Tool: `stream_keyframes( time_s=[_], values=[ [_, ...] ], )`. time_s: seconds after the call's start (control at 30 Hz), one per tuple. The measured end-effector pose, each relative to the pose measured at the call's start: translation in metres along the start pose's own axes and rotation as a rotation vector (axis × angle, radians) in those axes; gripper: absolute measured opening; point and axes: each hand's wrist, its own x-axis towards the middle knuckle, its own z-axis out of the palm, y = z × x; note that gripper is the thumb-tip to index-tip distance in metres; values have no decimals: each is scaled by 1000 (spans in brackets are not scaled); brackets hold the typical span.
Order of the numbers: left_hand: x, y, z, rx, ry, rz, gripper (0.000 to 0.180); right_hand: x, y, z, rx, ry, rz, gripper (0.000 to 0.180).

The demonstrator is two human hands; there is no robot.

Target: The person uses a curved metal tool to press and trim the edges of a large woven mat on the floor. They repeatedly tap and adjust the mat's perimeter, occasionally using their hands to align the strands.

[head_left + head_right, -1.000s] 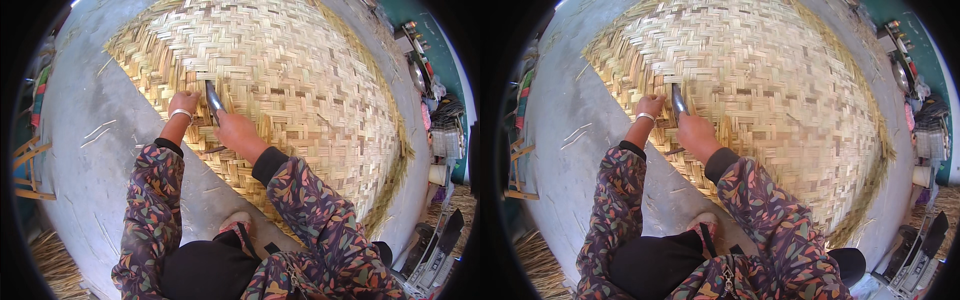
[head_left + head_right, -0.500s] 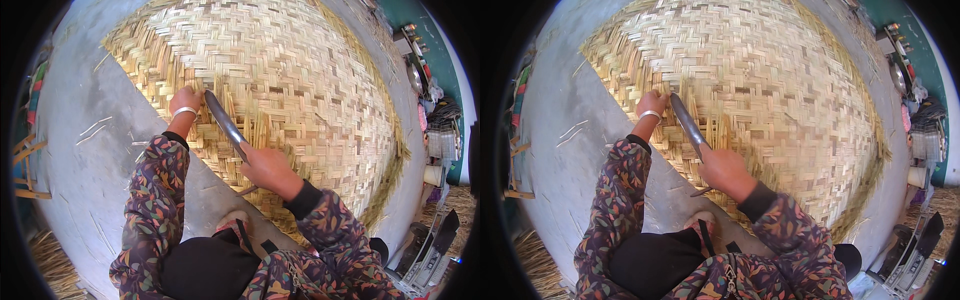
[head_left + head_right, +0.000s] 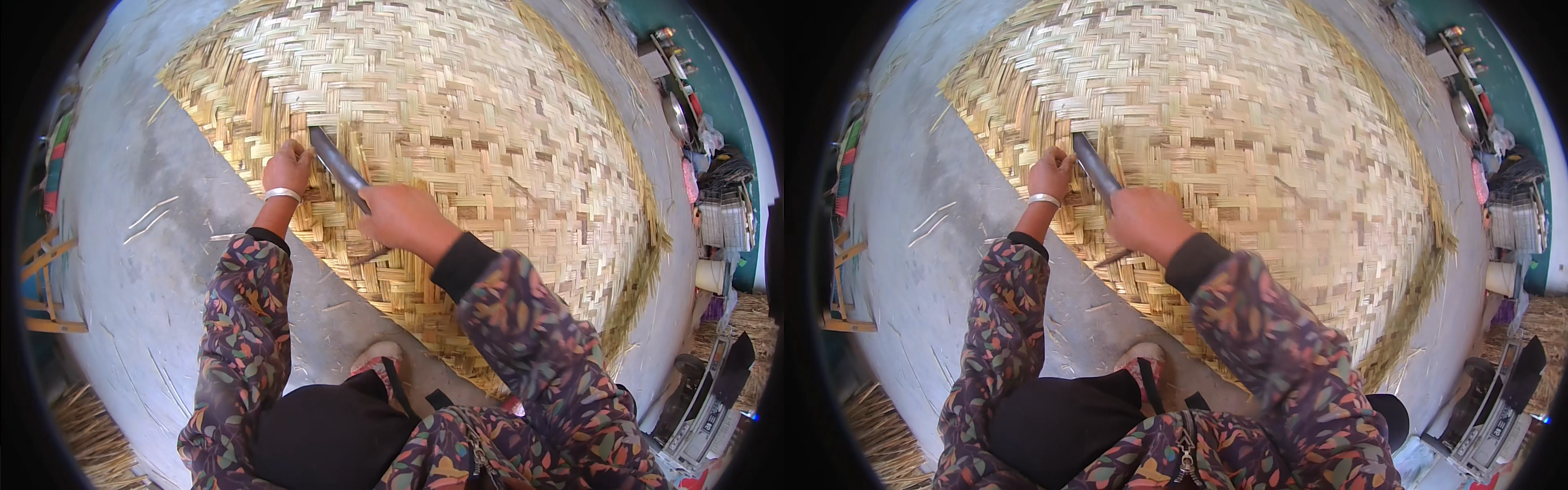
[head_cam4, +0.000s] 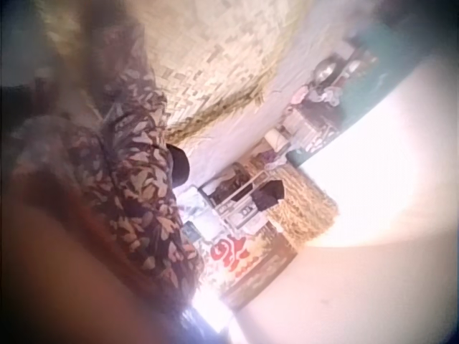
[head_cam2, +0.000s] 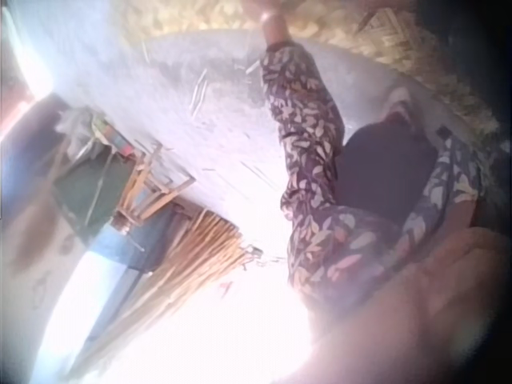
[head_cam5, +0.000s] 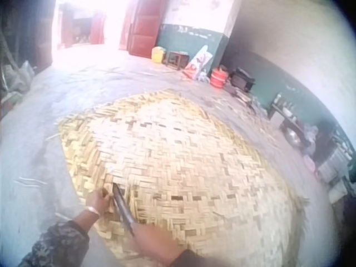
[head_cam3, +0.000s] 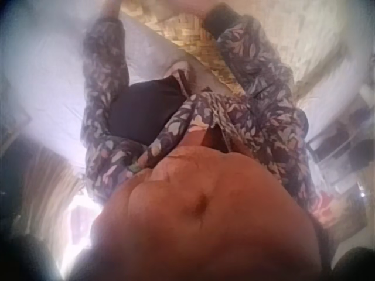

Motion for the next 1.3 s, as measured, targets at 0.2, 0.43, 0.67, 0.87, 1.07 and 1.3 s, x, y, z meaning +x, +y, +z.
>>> stream_keyframes(
  time_s=[0.2, 0.43, 0.67, 0.87, 1.07, 1.3],
  values=[
    [-14, -2, -7, -192, 30, 73, 32, 12, -4, 30, 1, 215, 32, 18],
    [-14, -3, -5, -74, 23, 184, 25, 20, 8, 42, -149, 301, -33, 17],
    [-2, -6, -8, -274, 17, -86, 35, -2, -4, 22, -102, 172, -20, 21],
    [2, -4, -10, -58, -111, -69, 40, -25, -5, 0, -62, -37, 53, 24],
    [8, 9, -14, -51, -174, -134, 37, -11, -2, -8, -33, -71, 4, 28],
    [6, 18, -4, 100, -114, -133, 34, 14, -3, 23, -8, 179, -8, 23]
  ],
)
